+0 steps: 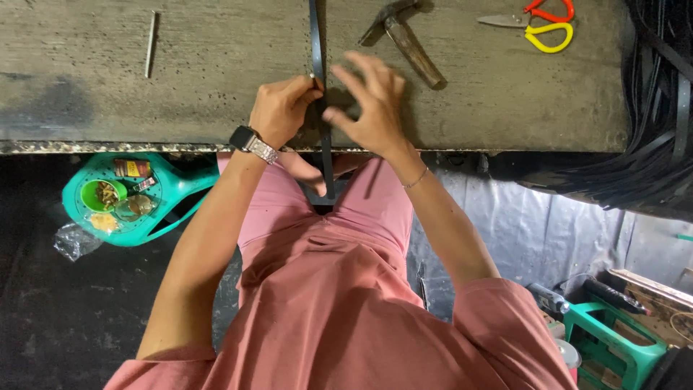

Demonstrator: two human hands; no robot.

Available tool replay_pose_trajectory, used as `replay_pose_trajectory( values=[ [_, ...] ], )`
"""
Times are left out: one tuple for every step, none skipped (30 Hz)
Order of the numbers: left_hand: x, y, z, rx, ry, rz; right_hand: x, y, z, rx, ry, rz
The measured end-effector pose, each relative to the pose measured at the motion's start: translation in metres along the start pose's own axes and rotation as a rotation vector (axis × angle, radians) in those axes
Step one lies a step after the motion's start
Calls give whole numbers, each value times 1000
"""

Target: Punching holes into long leather straps using a manual punch tool and a hammer on a workbench.

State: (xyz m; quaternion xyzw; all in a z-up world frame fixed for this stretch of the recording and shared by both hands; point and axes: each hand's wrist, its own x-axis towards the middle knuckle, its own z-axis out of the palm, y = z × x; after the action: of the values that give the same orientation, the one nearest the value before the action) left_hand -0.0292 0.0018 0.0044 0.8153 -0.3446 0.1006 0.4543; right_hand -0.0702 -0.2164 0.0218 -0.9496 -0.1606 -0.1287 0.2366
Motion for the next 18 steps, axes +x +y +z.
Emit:
replay_pose_trajectory(
  values=[
    [1, -1, 1, 4, 6, 3, 2, 4, -6, -2, 3, -7],
    [2, -3, 2, 54, 14, 26, 5, 9, -11, -145, 164, 186],
    [-2, -3, 5, 102, 22, 40, 3, 12, -17, -286, 316, 379],
    [-1, -1, 5, 102, 27, 34, 1, 26, -22, -285, 310, 373],
    [2, 1, 4, 106, 33, 46, 1, 39, -27, -399, 242, 325],
    [4, 3, 3, 110, 39, 57, 0, 53, -33, -512, 174, 275],
    [4, 2, 3, 110, 45, 61, 1, 55, -36, -516, 178, 271],
    [4, 2, 3, 118, 29, 60, 1, 57, -38, -578, 172, 202],
    [3, 2, 3, 127, 12, 56, 2, 59, -41, -637, 164, 130],
    [3, 0, 4, 128, 19, 56, 2, 60, -40, -640, 165, 125],
    [3, -1, 5, 146, 8, 58, 2, 60, -38, -477, 105, 270],
    [2, -3, 7, 165, -2, 59, 2, 61, -37, -312, 43, 412],
    [2, -2, 6, 164, 1, 60, 3, 55, -50, -315, 43, 410],
    [2, -2, 6, 155, -11, 53, 5, 48, -64, -100, 4, 480],
    [2, -1, 5, 147, -24, 47, 6, 41, -77, 119, -36, 547],
    [2, -2, 4, 146, -22, 47, 3, 21, -85, 117, -36, 545],
    [2, -2, 5, 134, -20, 55, -1, 1, -94, 133, -1, 430],
    [2, -2, 5, 122, -18, 63, -5, -19, -102, 148, 32, 315]
  ],
)
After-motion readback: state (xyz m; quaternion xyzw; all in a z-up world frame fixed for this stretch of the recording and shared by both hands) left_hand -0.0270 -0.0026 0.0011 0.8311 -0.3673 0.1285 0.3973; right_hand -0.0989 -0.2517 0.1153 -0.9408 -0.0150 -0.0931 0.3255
